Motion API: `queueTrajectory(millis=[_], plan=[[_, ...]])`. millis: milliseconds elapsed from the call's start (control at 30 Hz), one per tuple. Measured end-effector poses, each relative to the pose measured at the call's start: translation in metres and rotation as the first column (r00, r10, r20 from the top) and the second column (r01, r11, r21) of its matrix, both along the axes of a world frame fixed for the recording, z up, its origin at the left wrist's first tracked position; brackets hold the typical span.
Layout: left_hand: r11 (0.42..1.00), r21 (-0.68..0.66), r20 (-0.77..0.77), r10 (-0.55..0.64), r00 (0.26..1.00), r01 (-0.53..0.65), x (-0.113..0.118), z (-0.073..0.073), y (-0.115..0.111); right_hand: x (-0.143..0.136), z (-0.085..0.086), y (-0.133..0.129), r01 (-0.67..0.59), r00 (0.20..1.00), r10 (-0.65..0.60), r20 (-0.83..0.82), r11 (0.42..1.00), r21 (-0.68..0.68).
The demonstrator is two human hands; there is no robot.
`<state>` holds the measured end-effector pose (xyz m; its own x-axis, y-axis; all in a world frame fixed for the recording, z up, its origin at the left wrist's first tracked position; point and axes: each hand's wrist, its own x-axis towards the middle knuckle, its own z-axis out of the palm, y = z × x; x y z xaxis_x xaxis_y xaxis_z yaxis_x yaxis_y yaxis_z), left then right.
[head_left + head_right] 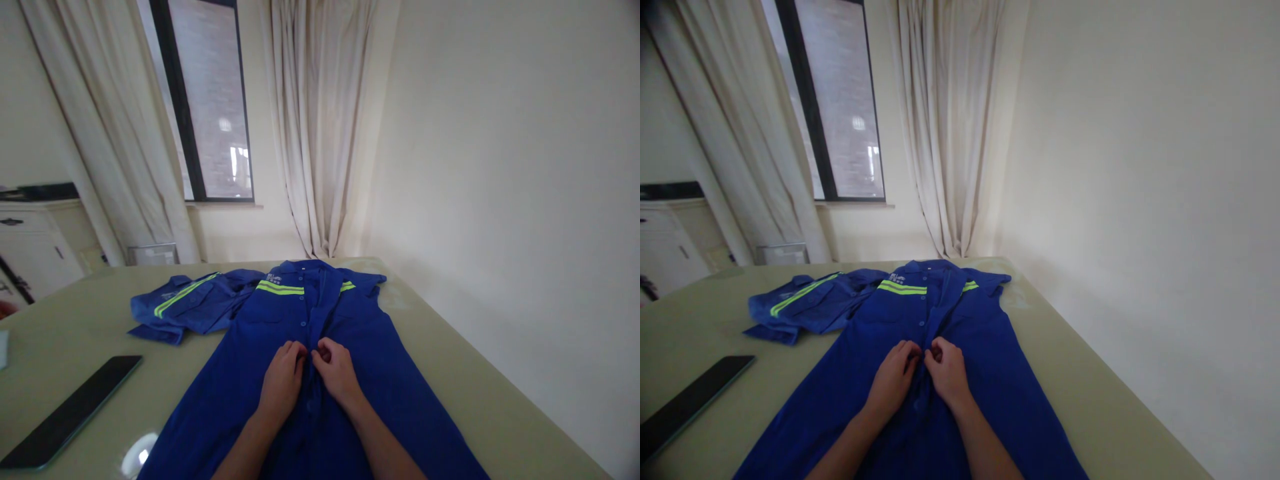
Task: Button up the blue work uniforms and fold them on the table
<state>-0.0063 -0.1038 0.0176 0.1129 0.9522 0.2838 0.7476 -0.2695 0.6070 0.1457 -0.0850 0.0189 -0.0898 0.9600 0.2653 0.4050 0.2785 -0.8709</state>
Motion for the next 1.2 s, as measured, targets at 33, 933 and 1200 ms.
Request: queueTrajectory(millis=[33, 933, 1200], plan=[[1.0, 0.001, 0.001, 0.0, 1.0, 0.0, 0.0004, 0.0005, -0.0001, 0.0004, -0.0008, -0.0009, 0.007, 1.0, -0.006, -0.023, 1.0, 0.011], [1.0, -0.006, 0.123, 0.026, 0.992, -0.025, -0.001, -0.0002, -0.0013, 0.0022, 0.003, -0.0105, 0.031, 0.997, -0.035, 0.068, 0.998, 0.06], [0.998, 0.058, 0.059, 0.006, 0.998, -0.009, 0.0001, 0.0015, -0.0044, 0.0045, 0.0047, -0.0085, -0.046, 0.998, 0.045, 0.043, 0.998, 0.032]])
